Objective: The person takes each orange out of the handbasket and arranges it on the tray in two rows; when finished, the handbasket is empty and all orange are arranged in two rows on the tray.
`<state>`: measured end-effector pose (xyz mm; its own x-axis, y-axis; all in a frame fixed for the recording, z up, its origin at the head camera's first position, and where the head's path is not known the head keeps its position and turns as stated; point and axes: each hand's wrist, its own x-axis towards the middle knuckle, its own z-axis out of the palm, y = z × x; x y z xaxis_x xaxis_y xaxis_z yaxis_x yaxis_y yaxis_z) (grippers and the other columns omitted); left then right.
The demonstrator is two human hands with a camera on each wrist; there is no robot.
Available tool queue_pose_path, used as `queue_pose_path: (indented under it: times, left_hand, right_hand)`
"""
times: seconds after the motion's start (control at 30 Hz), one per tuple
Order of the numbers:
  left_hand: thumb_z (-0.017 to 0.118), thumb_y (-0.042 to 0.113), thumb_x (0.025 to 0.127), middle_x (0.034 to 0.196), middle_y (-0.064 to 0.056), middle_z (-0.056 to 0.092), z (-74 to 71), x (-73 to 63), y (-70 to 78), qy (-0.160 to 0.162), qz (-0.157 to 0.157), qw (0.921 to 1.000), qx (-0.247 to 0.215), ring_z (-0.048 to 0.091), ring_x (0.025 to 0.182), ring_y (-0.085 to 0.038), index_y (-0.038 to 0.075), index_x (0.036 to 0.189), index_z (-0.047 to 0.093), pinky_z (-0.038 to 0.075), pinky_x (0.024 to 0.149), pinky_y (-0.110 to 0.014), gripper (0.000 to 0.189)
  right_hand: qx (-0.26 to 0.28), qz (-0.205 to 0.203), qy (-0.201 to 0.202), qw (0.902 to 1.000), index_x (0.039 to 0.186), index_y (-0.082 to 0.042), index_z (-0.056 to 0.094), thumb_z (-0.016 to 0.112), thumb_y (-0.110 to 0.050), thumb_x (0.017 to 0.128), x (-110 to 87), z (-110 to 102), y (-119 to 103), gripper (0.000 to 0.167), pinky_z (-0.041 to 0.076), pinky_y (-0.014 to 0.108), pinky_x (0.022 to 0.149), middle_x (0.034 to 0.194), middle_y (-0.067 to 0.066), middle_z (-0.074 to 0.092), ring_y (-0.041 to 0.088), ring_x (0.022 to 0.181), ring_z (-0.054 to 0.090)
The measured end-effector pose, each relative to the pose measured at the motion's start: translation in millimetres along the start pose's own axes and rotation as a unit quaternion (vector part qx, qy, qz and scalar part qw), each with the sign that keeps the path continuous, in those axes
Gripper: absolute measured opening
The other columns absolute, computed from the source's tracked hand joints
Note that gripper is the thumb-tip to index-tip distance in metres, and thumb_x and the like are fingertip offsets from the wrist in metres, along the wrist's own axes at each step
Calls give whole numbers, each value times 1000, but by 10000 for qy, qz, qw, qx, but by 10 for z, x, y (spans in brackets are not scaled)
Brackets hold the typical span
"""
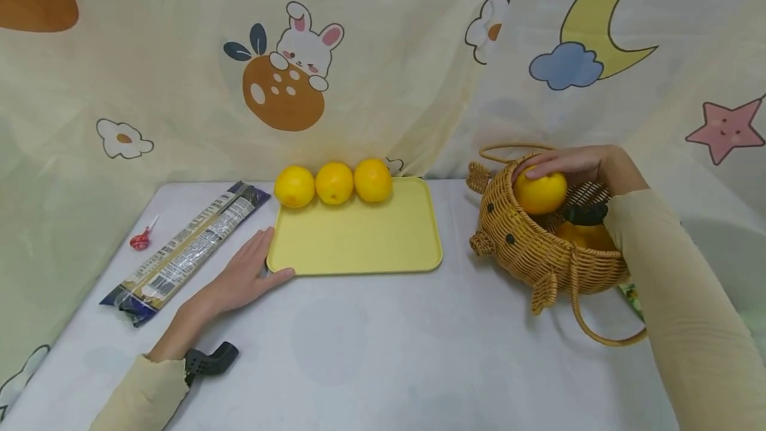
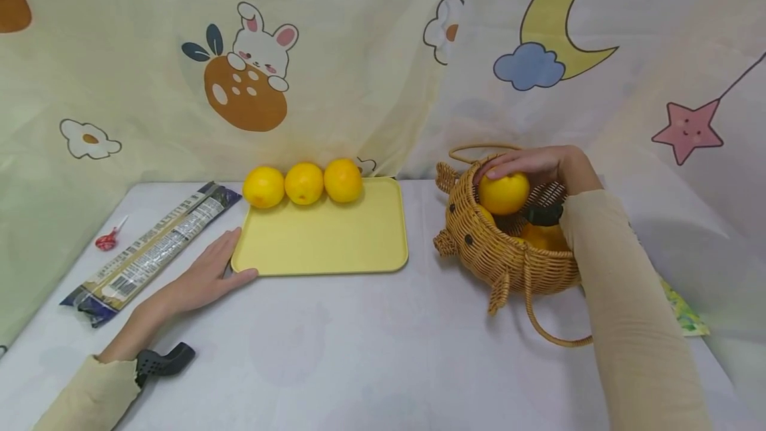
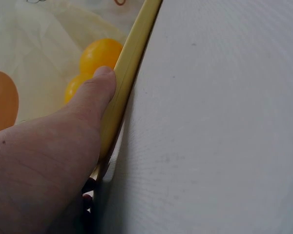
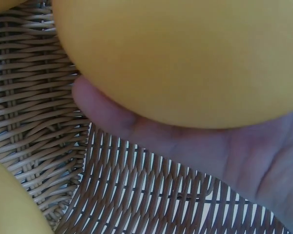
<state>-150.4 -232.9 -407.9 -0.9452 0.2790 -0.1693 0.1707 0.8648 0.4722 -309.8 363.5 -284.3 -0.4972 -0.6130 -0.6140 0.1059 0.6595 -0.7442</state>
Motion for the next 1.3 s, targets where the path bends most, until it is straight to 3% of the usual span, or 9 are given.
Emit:
queue_pose_path:
  times: [0.3, 0.57, 1.0, 1.2, 1.3]
  left_hand:
    - [52, 65, 90, 163, -21, 0, -3, -10, 2, 12, -4, 10000, -24, 2, 150, -42, 3, 155, -2, 8, 120, -63, 105]
    - [51, 66, 90, 163, -22, 0, 14, -2, -10, -1, -37, 10000, -38, 1, 151, -42, 3, 155, -3, 8, 120, -62, 106]
    - [50, 68, 89, 164, -19, -1, 17, 34, -36, 19, -67, 10000, 25, 1, 151, -41, 6, 156, -5, 8, 120, -62, 107]
    - [50, 68, 89, 164, -18, -2, 27, 36, -52, -12, -55, 10000, 2, 0, 151, -40, 6, 156, -5, 8, 121, -61, 107]
    - [50, 69, 88, 164, -17, -3, 37, 33, -57, -28, -65, 10000, -20, 0, 152, -39, 6, 156, -6, 7, 121, -61, 107]
  right_hand:
    - [-210, -529, -322, 9979, 138, -13, 49, 30, -23, 106, -30, -20, -21, 38, 51, 34, 100, 136, -9, 49, 10, 122, 50]
    - [-297, -801, -263, 9960, 135, -6, 50, 29, -21, 106, -70, -4, -47, 40, 49, 28, 101, 133, -7, 54, 9, 123, 49]
    - [-265, -828, -279, 9958, 134, -11, 52, 32, -18, 104, -82, -25, -37, 37, 53, 31, 97, 131, -7, 53, 9, 119, 51]
    - [-461, -774, -126, 9959, 136, -7, 50, 35, -18, 104, -109, -9, -53, 37, 52, 29, 98, 132, -8, 53, 8, 121, 49]
    - [-357, -1034, -106, 9939, 136, -6, 50, 33, -16, 104, -151, -7, -72, 38, 52, 28, 97, 133, -7, 55, 9, 120, 51]
